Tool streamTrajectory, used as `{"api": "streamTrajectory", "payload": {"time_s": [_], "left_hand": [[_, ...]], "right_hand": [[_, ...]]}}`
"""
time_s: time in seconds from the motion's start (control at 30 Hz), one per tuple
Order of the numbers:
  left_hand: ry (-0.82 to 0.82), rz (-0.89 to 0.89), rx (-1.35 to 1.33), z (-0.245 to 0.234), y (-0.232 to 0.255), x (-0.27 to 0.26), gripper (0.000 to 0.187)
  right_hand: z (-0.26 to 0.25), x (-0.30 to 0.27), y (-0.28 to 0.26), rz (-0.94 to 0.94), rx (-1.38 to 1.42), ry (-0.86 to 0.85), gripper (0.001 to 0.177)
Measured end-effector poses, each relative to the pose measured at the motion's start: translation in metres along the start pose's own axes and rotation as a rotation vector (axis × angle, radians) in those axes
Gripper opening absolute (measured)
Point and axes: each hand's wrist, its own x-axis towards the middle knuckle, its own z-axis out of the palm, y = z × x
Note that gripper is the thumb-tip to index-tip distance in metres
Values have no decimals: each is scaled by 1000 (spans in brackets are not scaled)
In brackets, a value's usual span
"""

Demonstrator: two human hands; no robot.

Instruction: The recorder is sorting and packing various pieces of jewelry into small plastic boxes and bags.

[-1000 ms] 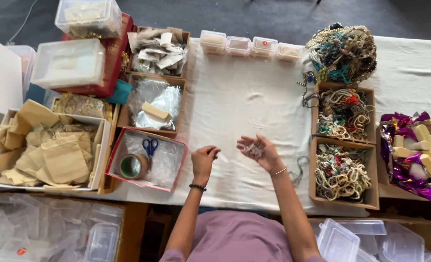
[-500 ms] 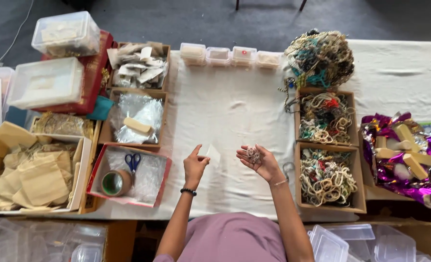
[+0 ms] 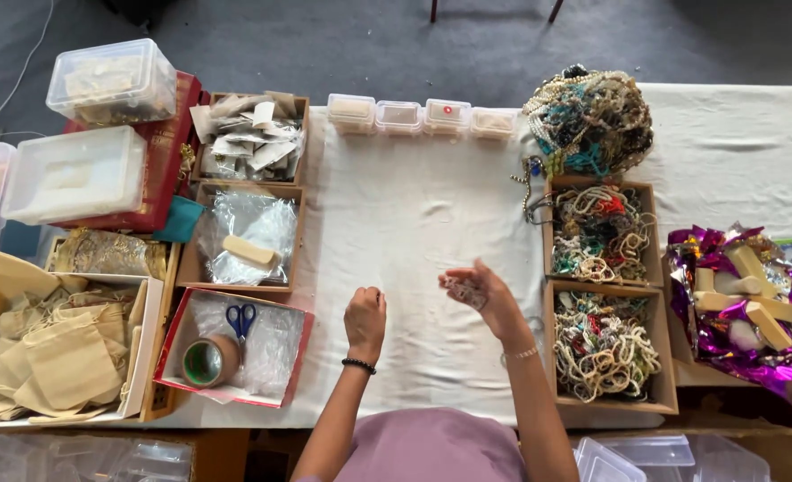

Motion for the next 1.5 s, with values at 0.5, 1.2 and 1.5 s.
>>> {"api": "streamTrajectory", "payload": {"time_s": [0.5, 1.2, 1.5], "left_hand": [[-2, 282, 197, 45, -63, -31, 16], [-220, 459, 489, 69, -89, -36, 24], [-187, 471, 417, 71, -96, -31, 8]], "right_hand": [[-47, 26, 34, 64, 95, 235, 46], [-73, 41, 88, -378, -1075, 625, 22], [-76, 37, 78, -720, -1577, 287, 18]]}}
